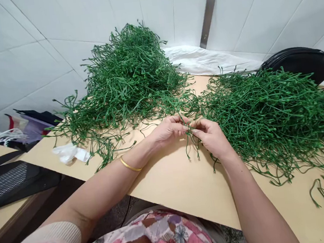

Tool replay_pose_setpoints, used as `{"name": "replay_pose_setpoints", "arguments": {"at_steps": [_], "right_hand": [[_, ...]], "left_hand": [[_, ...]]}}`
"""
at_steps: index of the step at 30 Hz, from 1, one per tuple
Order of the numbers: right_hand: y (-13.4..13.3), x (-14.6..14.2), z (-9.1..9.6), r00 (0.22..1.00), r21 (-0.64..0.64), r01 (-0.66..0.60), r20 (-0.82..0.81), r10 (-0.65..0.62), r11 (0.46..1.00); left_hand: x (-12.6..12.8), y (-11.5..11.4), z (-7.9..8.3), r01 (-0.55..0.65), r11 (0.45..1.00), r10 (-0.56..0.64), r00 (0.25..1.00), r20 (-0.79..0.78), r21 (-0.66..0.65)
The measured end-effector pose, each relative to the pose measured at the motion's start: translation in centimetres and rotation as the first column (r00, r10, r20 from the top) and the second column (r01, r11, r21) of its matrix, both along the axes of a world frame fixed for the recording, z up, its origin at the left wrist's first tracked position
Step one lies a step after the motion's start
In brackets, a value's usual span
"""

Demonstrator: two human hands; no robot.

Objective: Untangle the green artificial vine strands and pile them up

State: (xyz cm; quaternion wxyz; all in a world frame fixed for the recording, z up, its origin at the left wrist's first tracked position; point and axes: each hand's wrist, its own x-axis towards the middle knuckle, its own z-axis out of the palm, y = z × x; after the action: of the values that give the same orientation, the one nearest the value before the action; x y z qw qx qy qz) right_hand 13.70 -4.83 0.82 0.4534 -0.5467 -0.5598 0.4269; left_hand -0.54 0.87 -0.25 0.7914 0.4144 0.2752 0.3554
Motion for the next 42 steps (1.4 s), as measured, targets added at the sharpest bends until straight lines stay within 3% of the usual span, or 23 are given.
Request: {"name": "replay_pose_setpoints", "arguments": {"at_steps": [3,6,13,18,27,33,37,42], "right_hand": [[0.2,0.2,-0.3,0.99,-0.068,-0.027,-0.143,0.017,0.997],[0.4,0.6,-0.7,0.982,-0.102,-0.056,-0.187,0.037,0.993],[0.0,0.2,0.2,0.992,-0.083,-0.119,0.023,0.122,0.989],[-0.4,-0.4,1.0,0.994,-0.114,-0.104,0.033,0.108,0.988],[-0.3,0.1,0.5,0.986,-0.094,-0.166,-0.02,0.165,0.982],[-0.2,0.0,0.1,0.971,0.023,-0.137,0.199,0.13,0.99],[-0.2,-0.2,-0.2,0.883,0.17,-0.096,0.469,0.006,0.981],[-0.1,-0.6,-0.4,0.791,0.332,-0.081,0.596,-0.142,0.94]], "left_hand": [[-0.1,0.0,0.0,-0.015,0.998,0.018,0.999,-0.042,0.062],[0.0,-0.1,0.0,-0.035,0.987,0.054,0.992,-0.117,0.159],[0.4,-0.6,0.0,-0.071,0.936,0.156,0.961,-0.227,0.345],[0.4,-0.6,0.0,-0.087,0.928,0.176,0.96,-0.218,0.363],[0.0,-0.9,0.7,-0.032,0.911,0.145,0.958,-0.248,0.41],[0.0,-0.4,0.2,-0.016,0.934,0.105,0.968,-0.23,0.357],[0.2,-0.1,-0.5,-0.018,0.949,0.077,0.981,-0.178,0.314],[0.4,-0.3,-0.6,-0.049,0.962,0.09,0.986,-0.141,0.27]]}}
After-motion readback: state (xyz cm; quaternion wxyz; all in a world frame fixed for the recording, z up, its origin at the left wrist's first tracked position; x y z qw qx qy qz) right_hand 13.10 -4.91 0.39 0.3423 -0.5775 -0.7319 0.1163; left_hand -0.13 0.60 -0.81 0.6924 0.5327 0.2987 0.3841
